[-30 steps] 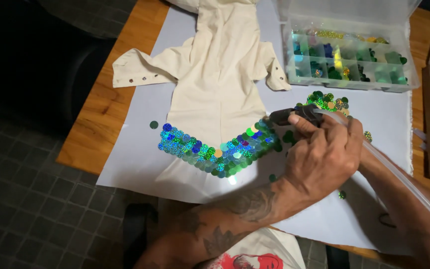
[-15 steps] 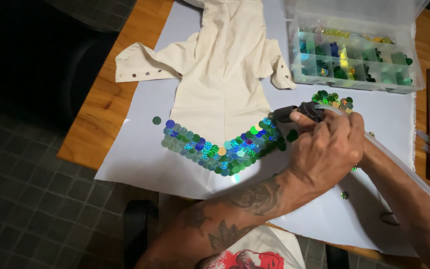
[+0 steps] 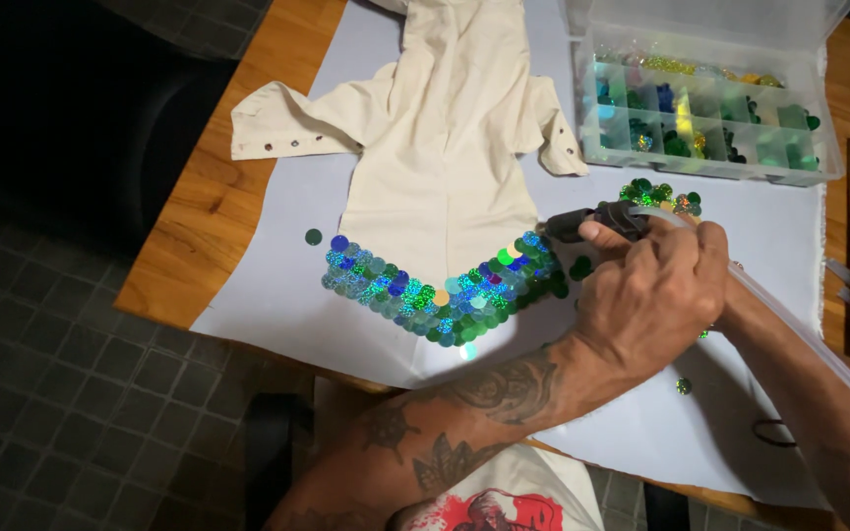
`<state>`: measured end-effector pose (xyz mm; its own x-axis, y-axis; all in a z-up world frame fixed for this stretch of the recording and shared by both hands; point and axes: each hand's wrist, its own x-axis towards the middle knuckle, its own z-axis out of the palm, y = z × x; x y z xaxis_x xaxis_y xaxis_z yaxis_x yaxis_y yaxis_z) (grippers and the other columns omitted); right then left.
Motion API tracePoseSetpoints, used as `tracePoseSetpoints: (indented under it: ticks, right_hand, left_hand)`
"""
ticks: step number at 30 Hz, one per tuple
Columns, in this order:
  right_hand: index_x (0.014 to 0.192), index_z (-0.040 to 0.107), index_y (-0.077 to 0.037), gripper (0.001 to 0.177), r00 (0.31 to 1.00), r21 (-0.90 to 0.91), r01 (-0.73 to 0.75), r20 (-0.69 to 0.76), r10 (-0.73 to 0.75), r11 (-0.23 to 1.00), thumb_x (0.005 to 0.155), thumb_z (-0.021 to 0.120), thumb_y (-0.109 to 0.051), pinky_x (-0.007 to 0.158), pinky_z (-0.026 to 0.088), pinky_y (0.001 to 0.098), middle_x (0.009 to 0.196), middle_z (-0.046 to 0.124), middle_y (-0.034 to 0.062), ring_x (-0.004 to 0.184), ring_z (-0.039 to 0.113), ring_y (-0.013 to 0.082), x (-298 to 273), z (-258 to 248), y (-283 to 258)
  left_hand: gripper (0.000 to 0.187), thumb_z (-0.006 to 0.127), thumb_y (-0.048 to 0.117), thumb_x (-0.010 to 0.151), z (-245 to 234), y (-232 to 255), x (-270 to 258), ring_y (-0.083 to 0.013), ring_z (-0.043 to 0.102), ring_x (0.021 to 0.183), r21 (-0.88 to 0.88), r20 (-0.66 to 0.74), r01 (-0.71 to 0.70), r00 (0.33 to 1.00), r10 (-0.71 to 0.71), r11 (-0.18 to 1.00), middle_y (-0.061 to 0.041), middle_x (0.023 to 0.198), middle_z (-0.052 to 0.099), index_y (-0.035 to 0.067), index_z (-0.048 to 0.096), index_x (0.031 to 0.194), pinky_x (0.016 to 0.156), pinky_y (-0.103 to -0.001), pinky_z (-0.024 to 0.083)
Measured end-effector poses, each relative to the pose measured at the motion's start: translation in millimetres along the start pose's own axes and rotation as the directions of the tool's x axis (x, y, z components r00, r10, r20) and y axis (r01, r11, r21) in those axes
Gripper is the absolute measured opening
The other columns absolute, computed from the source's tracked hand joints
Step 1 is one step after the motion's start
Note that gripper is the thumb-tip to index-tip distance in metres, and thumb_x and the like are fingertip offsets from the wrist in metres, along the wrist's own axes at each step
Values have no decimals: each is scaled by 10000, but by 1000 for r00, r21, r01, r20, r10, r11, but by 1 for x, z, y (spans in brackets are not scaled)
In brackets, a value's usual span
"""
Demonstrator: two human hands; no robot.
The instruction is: Decorating a white garment with green and blue sequins using a hot glue gun
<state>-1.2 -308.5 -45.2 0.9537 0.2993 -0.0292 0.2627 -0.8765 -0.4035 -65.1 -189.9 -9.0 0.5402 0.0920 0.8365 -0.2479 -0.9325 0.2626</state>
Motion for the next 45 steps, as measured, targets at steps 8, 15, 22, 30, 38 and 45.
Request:
tracePoseSetpoints:
  ticks: [8, 15, 22, 30, 38, 45]
  right_hand:
    - [1135, 602, -246, 382, 996, -221, 53, 79, -36, 974, 898, 533, -538, 597, 579, 307, 997, 586, -55, 787, 656, 118, -12, -28, -28]
    - [1168, 568, -240, 483, 988, -392, 102, 147, -47, 914, 907, 491, -640, 589, 623, 385, 1012, 586, -7, 767, 670, 182, -18, -40, -35]
    - [1419, 520, -345, 557, 990, -751, -94, -137, -15, 653, 916, 579, -576, 483, 561, 453, 1192, 631, 13, 777, 769, 300, -47, -32, 32]
    - [1457, 653, -106, 611, 900, -845, -176, -346, -264, 506, 867, 656, -264, 557, 514, 430, 997, 572, 151, 674, 618, 334, -83, -32, 131]
    - [1688, 311, -148, 1065, 973, -739, -228, -142, 184, 634, 724, 588, -505, 933, 479, 605, 1365, 610, 270, 1156, 630, 490, -80, -42, 142]
    - [1558, 570, -125, 763, 912, -683, 96, -231, -339, 724, 826, 721, -278, 806, 502, 527, 1265, 669, 192, 1008, 655, 412, -64, -64, 14]
  left_hand:
    - [180, 502, 19, 1005, 0, -1, -2, -220, 634, 675, -37, 22, -6, 1000, 7, 999, -169, 935, 694, 59, 675, 975, 505, -353, 410]
    - [189, 609, 13, 1020, -37, 1, -17, -185, 590, 626, -192, 107, -26, 993, 47, 981, -45, 779, 594, 25, 792, 1066, 439, -316, 401]
    - [538, 583, 136, 1030, -65, -3, -53, -275, 608, 676, -475, 504, 127, 851, 151, 871, -68, 899, 601, 186, 510, 1560, 537, -437, 444]
    - [605, 456, 51, 824, -58, -95, -21, -21, 166, 475, -94, 951, 765, 258, 169, -637, 82, 594, 292, -37, 505, 1421, 408, -196, 108]
    - [810, 324, 503, 942, -68, -117, -23, -408, 623, 1122, -124, 971, 539, 238, 9, -833, -263, 1215, 620, -103, 544, 1433, 886, -383, 502]
    - [860, 341, 528, 961, -80, -99, 8, -545, 462, 1384, -120, 989, 359, 126, -79, -926, -380, 1384, 513, -185, 465, 1424, 1166, -526, 428]
